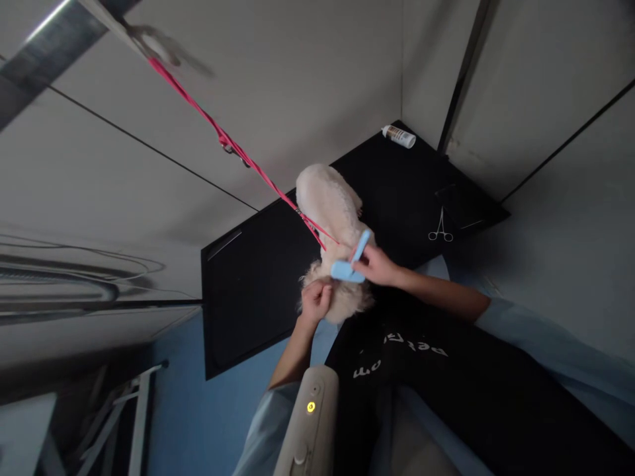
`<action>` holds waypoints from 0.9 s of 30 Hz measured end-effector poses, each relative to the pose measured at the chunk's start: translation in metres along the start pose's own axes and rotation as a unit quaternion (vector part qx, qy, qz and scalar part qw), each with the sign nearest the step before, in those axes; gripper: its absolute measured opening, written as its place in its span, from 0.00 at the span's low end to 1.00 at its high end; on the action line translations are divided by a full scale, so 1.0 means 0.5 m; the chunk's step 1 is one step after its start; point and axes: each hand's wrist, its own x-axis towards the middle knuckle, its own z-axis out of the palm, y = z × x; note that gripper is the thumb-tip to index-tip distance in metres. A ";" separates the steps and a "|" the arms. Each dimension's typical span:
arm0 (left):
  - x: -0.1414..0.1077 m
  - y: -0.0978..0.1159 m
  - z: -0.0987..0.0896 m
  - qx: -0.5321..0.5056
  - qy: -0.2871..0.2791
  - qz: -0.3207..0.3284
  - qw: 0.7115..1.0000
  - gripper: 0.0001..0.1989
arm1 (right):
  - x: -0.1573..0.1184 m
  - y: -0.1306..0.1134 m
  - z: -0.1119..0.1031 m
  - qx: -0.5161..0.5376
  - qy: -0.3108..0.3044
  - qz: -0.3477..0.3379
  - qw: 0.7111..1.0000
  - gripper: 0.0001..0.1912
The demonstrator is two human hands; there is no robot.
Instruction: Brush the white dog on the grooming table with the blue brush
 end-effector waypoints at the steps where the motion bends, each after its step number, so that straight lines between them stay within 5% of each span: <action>1: 0.000 -0.001 0.002 -0.004 0.015 -0.027 1.000 0.28 | -0.001 0.001 0.000 0.001 0.041 0.004 0.999 0.13; 4: 0.002 -0.002 0.012 -0.046 0.076 -0.122 0.989 0.23 | -0.002 0.002 0.001 -0.007 0.147 -0.013 0.989 0.12; 6: 0.005 -0.003 0.018 -0.080 0.088 -0.165 0.979 0.22 | -0.003 0.000 0.003 -0.010 0.065 -0.011 0.998 0.13; 8: 0.008 -0.004 0.022 -0.092 0.060 -0.186 0.976 0.20 | 0.001 -0.004 -0.001 0.000 0.022 0.006 1.000 0.13; 12: 0.008 -0.001 0.021 -0.100 -0.013 -0.192 0.976 0.17 | 0.012 -0.016 -0.018 -0.001 0.153 -0.009 0.988 0.11; 16: 0.005 0.017 0.016 -0.123 -0.041 -0.200 0.971 0.19 | 0.008 -0.027 -0.018 -0.020 -0.019 0.017 0.999 0.12; 20: 0.006 0.036 0.015 -0.134 -0.061 -0.223 0.964 0.20 | 0.004 -0.031 -0.015 -0.049 0.070 0.022 0.996 0.11; 24: 0.009 0.032 0.019 -0.182 -0.057 -0.238 0.952 0.25 | -0.002 -0.039 -0.020 -0.065 -0.062 0.029 0.996 0.11; 27: 0.005 0.020 0.022 -0.207 -0.071 -0.269 0.938 0.27 | -0.001 -0.051 -0.031 -0.082 0.028 0.025 0.996 0.10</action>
